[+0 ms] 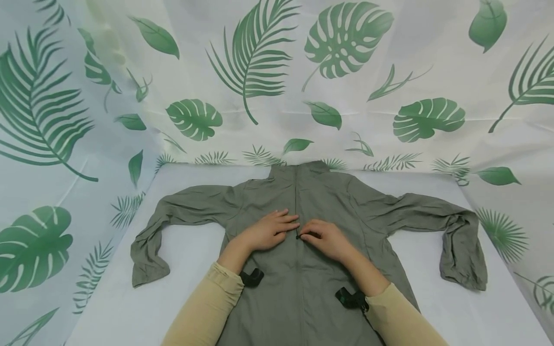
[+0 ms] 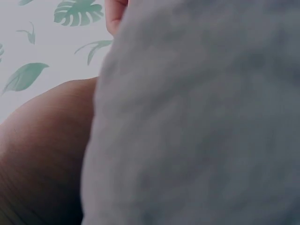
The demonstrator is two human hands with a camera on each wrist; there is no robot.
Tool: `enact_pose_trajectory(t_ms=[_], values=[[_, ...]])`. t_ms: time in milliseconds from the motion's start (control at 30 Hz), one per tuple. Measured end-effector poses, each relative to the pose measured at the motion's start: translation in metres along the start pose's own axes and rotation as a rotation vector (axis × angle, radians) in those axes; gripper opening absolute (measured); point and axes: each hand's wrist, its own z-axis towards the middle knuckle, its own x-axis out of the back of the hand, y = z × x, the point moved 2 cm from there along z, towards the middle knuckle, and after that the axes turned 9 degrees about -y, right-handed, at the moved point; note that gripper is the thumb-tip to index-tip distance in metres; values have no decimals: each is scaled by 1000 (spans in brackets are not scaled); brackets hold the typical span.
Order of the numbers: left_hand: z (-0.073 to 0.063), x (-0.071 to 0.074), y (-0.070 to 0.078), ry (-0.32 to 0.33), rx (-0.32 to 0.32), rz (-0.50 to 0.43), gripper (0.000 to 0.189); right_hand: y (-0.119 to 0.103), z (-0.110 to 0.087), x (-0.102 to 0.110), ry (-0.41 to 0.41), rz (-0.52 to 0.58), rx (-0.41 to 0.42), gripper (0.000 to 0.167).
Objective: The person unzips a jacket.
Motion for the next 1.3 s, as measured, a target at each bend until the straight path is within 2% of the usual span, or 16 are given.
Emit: enact_pose_trajectory(t_ms=[167, 500, 967, 1300], values=[[1, 3, -1, -19, 7, 12, 44, -4, 2, 3, -15, 0, -10, 9], [3, 7, 1, -30, 32, 6, 44, -13, 3, 10, -23, -63, 32, 6], [2, 3, 2, -30, 33, -2, 44, -28, -21, 9, -77, -4, 52, 7], [1, 1, 1, -22, 40, -1, 45, -33, -31, 4, -63, 22, 106, 5]])
